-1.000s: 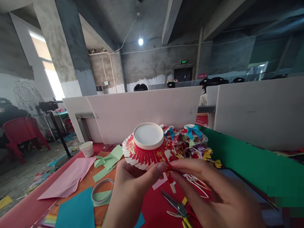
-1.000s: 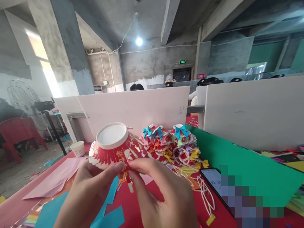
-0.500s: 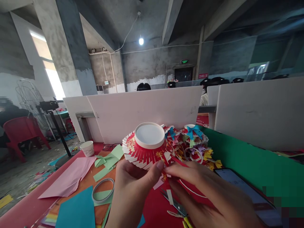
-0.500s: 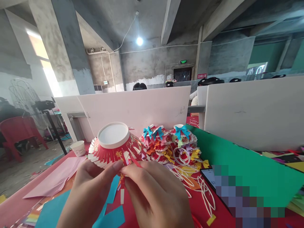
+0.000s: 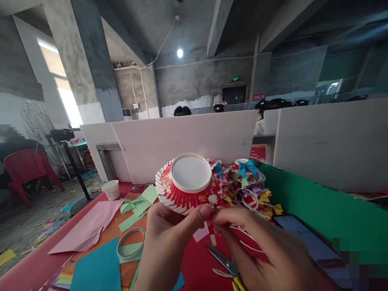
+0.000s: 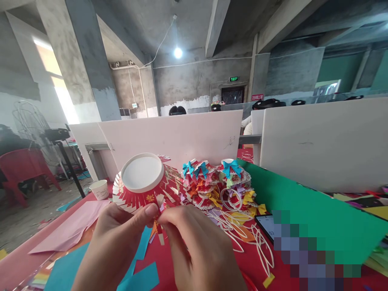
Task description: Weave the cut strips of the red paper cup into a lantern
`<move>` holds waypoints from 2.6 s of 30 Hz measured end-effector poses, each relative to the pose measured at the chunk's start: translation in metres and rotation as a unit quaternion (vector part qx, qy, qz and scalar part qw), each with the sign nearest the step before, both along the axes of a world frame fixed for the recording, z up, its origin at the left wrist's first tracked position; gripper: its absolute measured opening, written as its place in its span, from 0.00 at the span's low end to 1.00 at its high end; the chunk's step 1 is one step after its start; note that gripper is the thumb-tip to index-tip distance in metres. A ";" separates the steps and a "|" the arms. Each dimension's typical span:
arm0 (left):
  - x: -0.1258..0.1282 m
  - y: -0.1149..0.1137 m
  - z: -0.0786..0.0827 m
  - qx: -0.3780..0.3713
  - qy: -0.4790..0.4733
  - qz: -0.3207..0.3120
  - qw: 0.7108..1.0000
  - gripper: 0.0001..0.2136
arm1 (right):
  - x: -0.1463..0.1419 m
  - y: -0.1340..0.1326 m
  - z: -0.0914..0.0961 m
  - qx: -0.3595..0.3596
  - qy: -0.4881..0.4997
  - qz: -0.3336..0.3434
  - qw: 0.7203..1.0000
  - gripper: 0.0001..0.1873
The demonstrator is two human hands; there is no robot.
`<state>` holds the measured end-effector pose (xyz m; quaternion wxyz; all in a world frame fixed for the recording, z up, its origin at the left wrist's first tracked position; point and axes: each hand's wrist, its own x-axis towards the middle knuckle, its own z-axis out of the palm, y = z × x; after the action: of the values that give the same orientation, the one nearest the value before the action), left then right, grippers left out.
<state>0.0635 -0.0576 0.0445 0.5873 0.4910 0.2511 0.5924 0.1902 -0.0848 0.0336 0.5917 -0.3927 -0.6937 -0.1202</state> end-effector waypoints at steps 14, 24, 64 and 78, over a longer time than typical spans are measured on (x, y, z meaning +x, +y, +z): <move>0.003 -0.003 0.005 0.037 -0.001 0.014 0.999 0.01 | -0.002 0.001 -0.002 -0.013 0.038 0.044 0.998 0.10; 0.000 0.002 0.002 0.027 -0.007 0.024 0.999 0.03 | -0.004 0.009 -0.007 -0.105 0.229 0.157 0.955 0.10; -0.020 0.014 -0.011 0.061 0.119 0.025 0.991 0.03 | -0.003 0.015 -0.009 -0.147 0.196 0.106 0.964 0.05; -0.009 -0.004 -0.007 0.050 0.064 0.043 0.996 0.02 | -0.010 -0.001 -0.006 -0.146 0.133 0.115 0.974 0.05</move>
<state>0.0543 -0.0612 0.0375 0.5189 0.5451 0.2795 0.5962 0.1802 -0.0860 0.0279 0.6251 -0.4049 -0.6591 0.1041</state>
